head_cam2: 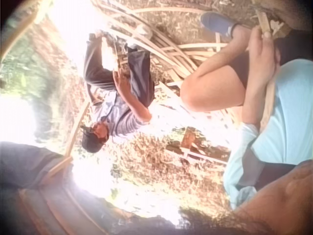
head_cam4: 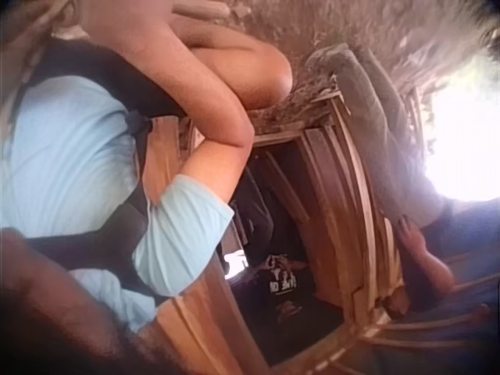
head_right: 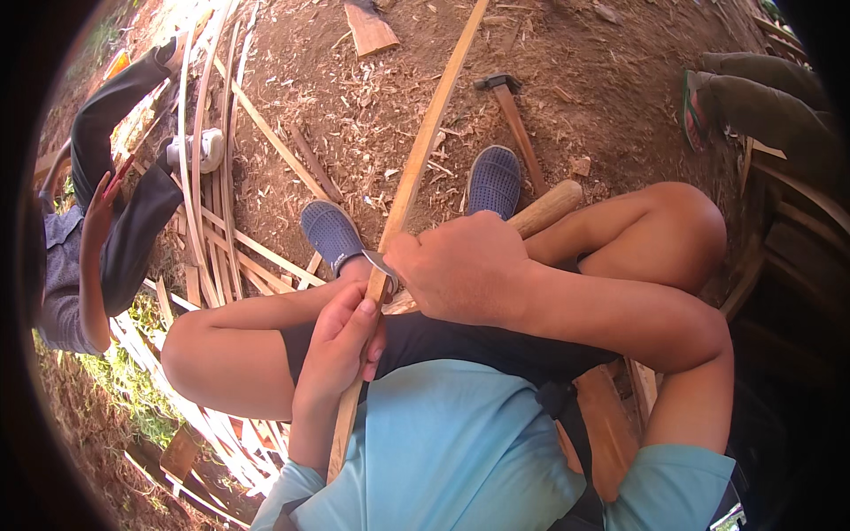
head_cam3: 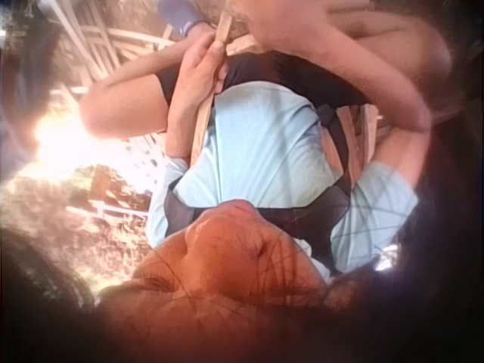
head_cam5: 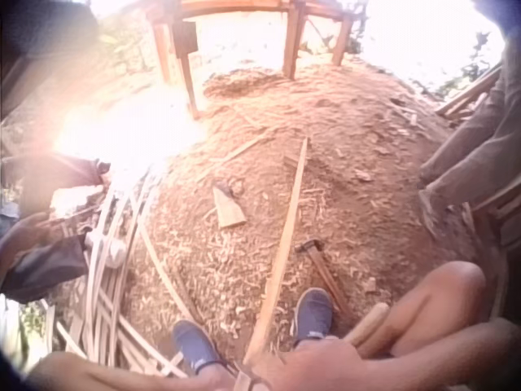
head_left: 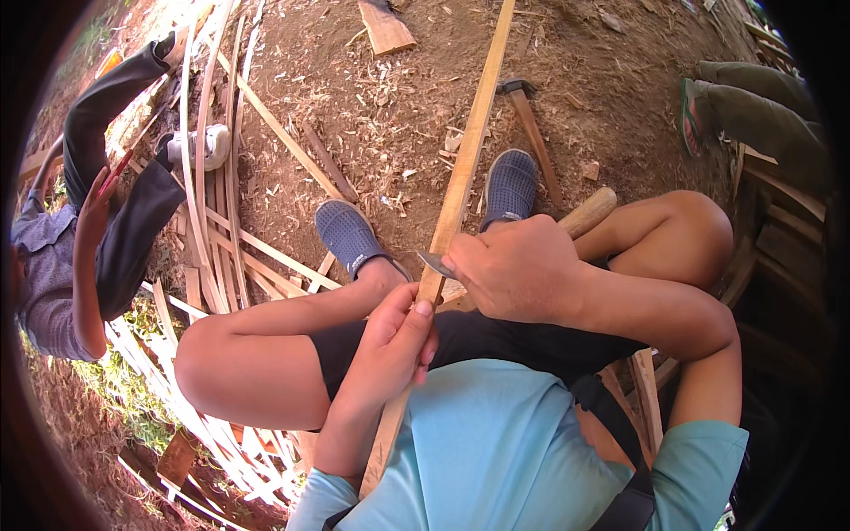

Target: The person sits cross-legged and uses a knife to shave thin strips from a long, thin piece of wood held between their legs. They repeatedly scrape the blade along the wood's length to create fine shavings.

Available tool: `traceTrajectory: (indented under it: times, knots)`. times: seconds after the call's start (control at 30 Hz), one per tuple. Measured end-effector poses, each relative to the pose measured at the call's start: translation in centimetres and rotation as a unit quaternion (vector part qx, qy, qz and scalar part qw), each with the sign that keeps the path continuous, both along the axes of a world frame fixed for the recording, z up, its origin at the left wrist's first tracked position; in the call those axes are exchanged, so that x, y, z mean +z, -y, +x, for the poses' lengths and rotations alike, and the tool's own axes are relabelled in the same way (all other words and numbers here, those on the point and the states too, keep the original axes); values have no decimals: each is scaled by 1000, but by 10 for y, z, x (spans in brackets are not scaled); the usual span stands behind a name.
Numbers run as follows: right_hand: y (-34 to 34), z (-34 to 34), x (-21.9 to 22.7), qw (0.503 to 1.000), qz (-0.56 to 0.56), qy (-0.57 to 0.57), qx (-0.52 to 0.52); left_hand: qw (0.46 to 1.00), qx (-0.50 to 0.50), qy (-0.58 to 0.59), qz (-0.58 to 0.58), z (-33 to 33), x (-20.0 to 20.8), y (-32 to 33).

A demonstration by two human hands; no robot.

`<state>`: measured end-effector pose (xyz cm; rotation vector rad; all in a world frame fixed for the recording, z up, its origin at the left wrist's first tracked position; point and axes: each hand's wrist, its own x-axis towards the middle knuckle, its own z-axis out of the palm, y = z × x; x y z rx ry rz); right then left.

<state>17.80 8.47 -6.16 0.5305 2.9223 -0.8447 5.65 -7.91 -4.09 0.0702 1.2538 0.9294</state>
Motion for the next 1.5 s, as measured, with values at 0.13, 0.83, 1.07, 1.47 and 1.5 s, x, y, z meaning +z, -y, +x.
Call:
traceTrajectory:
  times: [0.13,0.83,1.07,1.47,1.5]
  knots:
    - [-18,-4,-6,996,52,29,-68,1000,5,-3,2,-3,3,-3]
    - [-4,7,-20,995,17,-98,-3,1000,2,12,-10,-1,-3,-2]
    - [-86,5,-14,726,-517,-28,-453,991,72,115,11,2,-11,11]
    - [56,38,10,678,-588,-169,-408,994,-61,57,-74,-37,-1,21]
    - [68,38,1,689,-579,-155,-407,994,-36,59,-80,-36,-1,21]
